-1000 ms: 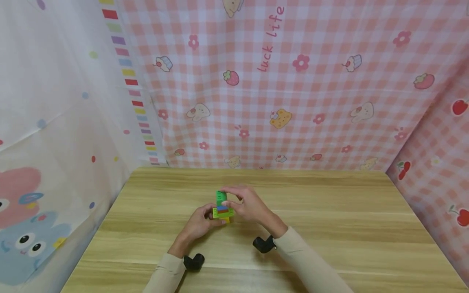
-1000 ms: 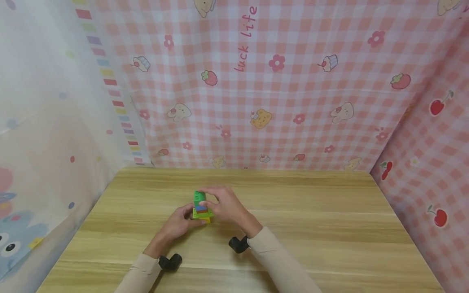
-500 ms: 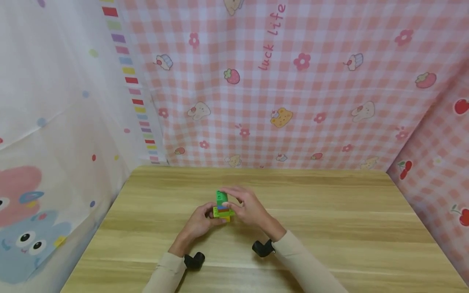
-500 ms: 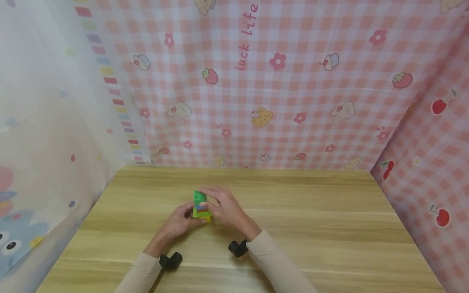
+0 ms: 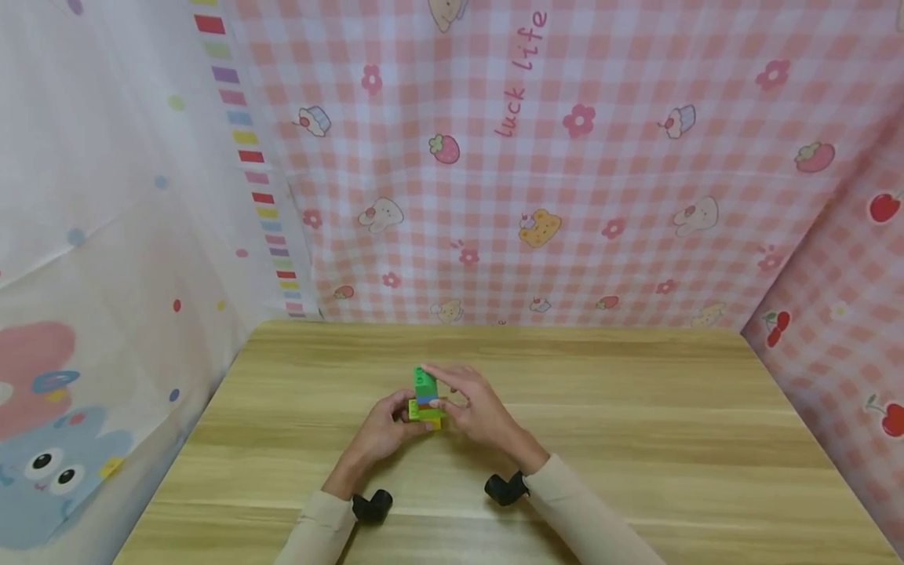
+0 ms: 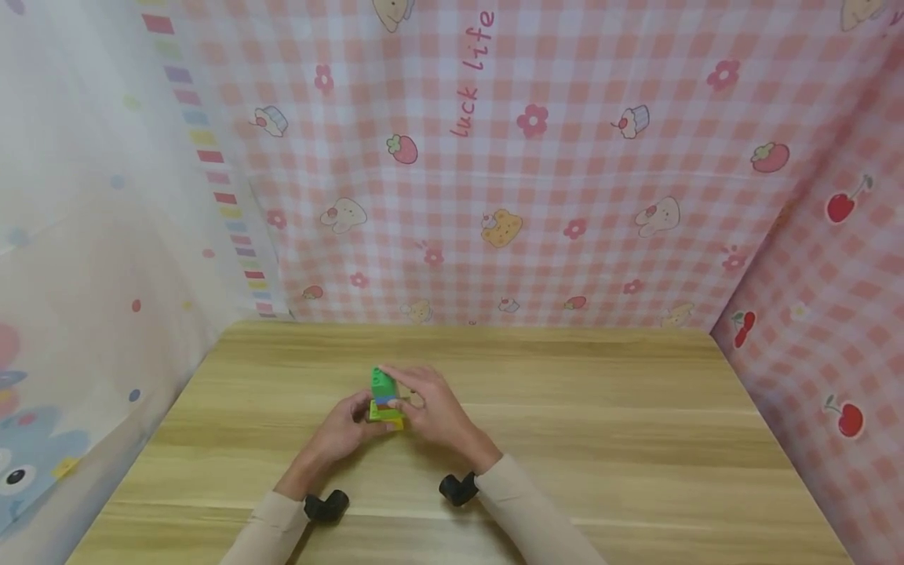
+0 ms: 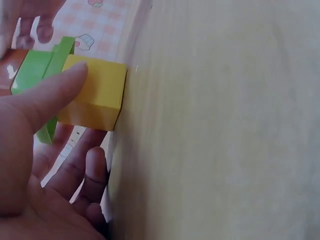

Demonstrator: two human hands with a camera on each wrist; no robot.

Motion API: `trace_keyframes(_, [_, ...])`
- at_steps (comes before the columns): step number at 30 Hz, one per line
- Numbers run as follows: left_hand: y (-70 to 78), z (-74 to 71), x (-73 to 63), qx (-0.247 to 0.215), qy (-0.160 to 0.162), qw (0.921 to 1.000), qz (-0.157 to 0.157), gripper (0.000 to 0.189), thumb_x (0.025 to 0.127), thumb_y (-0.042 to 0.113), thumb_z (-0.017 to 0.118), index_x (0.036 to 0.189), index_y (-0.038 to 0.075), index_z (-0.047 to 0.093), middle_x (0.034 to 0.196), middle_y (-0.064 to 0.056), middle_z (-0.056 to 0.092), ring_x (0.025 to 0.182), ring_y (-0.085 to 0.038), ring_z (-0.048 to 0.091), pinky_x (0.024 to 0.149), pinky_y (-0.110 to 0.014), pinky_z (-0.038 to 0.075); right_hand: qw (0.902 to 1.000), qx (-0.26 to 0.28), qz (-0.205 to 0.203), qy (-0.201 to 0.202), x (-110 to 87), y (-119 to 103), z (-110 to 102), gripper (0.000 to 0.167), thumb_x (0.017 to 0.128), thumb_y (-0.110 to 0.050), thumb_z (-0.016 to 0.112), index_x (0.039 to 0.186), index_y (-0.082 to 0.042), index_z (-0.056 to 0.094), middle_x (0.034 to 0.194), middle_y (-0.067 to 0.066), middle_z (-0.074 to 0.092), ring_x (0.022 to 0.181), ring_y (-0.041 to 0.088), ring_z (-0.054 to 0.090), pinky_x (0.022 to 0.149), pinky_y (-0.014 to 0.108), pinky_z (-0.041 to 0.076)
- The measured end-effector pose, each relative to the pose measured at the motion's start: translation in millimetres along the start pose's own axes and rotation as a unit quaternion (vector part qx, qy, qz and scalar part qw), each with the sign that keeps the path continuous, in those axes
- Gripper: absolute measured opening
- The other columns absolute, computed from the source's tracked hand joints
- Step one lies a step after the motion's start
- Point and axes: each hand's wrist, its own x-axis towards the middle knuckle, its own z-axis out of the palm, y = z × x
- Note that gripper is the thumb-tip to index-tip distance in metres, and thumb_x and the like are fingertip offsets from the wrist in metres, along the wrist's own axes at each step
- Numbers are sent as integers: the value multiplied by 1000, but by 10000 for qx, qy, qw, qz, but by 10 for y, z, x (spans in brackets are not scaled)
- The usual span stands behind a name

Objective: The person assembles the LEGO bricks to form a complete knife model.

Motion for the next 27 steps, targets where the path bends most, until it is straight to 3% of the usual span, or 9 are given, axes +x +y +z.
trace_keyframes(4, [17,42,-10,-137,160,9998,8,50,81,17,82,126,19,60,111,-3,72,109,-24,62,100,-51,41,10000,43,76,46,-12,6,21,64,90,-6,71,148,-16,47,136,8,60,115,28,58,97,49,47])
trace_keyframes(7, [31,76,-16,-131,221,9996,88,55,82,16,81,131,18,56,115,-5,71,118,-28,60,106,-58,34,9994,293,168,55,-22,15,23,66,90,-2,69,150,-18,44,135,9,59,111,26,61,97,47,49])
trace_keyframes(12, [82,122,-24,-110,242,9991,322,63,84,14,80,139,17,48,110,-4,72,110,-25,63,104,-54,39,9969,636,356,281,-46,35,-23,65,91,-3,68,150,-19,44,138,9,58,107,26,64,94,45,51])
trace_keyframes(16, [143,169,-40,-166,173,9983,527,70,83,14,80,143,19,43,106,-3,72,104,-22,65,100,-51,44,9920,890,770,461,-100,38,-100,63,93,-8,68,150,-21,44,137,9,59,107,26,65,92,43,53])
trace_keyframes(20, [202,233,-47,-230,43,9972,706,75,84,14,80,147,20,39,112,-6,69,104,-23,65,98,-50,46,9849,1112,1209,541,-163,53,-182,61,95,-13,66,150,-26,43,133,8,61,107,25,65,87,37,54])
trace_keyframes(27, [304,372,-51,-412,-267,9959,759,81,87,10,77,153,24,33,123,-13,62,103,-28,66,96,-49,49,9793,1204,1504,616,-278,114,-299,58,96,-17,65,150,-23,44,134,8,61,107,24,66,86,35,54])
